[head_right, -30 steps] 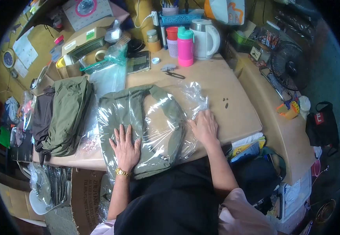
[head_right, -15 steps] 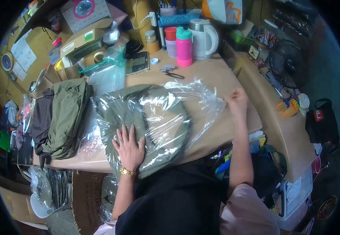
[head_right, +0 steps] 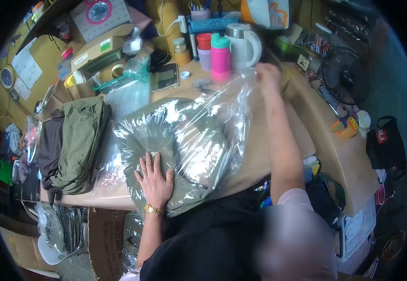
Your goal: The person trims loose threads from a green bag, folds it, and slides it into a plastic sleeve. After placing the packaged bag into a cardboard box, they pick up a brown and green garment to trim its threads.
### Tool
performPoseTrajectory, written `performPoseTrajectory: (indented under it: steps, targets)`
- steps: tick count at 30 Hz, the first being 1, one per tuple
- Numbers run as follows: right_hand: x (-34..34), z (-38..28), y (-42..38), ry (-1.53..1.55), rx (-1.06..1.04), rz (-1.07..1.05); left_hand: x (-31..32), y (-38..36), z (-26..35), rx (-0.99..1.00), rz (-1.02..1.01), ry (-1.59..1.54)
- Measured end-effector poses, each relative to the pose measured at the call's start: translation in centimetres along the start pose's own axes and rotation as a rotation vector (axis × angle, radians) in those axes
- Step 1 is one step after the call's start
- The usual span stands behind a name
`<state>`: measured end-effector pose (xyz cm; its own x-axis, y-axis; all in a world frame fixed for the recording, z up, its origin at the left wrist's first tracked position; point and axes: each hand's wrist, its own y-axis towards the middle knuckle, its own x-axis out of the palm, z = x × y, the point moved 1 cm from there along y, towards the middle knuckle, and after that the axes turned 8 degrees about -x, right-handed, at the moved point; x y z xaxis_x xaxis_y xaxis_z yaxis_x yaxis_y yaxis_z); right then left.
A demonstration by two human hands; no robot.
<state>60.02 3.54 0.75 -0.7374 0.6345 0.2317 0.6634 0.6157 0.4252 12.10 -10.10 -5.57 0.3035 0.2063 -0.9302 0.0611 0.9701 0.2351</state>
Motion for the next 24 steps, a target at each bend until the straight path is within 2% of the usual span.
performPoseTrajectory:
  steps: [2, 3, 6, 7, 9, 12, 14, 18, 20, 21, 23, 24]
  targets:
    - [-4.0, -2.0, 0.1, -0.227, -0.15, 0.378, -0.2, 0.1, 0.1, -0.002, -0.003, 0.04]
    - [-5.1, -3.1, -1.1, -0.266, -0.254, 0.381, -0.3, 0.1, 0.1, -0.003, -0.004, 0.036]
    - [-5.8, -5.9, -9.8, -0.535, 0.059, -0.15, -0.2, 0.3, 0.1, -0.002, -0.007, 0.044]
    - [-4.8, -6.6, -13.4, -0.597, 0.178, -0.266, -0.1, 0.4, 0.0, 0.003, 0.008, 0.041]
    - [-1.6, -7.5, -18.2, -0.64, 0.115, -0.46, 0.2, 0.2, 0.0, 0.012, 0.01, 0.04]
    - [0.9, -5.9, -20.2, -0.659, 0.102, -0.444, 0.1, 0.2, 0.0, 0.022, 0.03, 0.047]
    - [2.8, -7.9, -20.6, -1.126, -0.022, -0.693, 0.1, 0.2, 0.0, 0.026, 0.039, 0.048]
    - [2.0, -3.2, -20.1, -1.23, -0.078, -0.769, 0.0, 0.3, 0.0, 0.014, 0.038, 0.042]
    - [0.8, -0.8, -19.9, -0.593, 0.173, -0.479, 0.0, 0.1, -0.1, 0.007, 0.018, 0.047]
    - [0.8, -1.2, -20.1, -0.593, 0.174, -0.48, 0.1, 0.1, -0.1, 0.006, 0.017, 0.047]
    - [1.3, -3.1, -20.7, 0.498, 0.546, -0.248, 0.1, 0.1, -0.1, 0.008, 0.023, 0.047]
    - [1.4, -3.6, -21.1, 0.73, 0.728, -0.229, 0.2, 0.2, -0.1, 0.01, 0.023, 0.047]
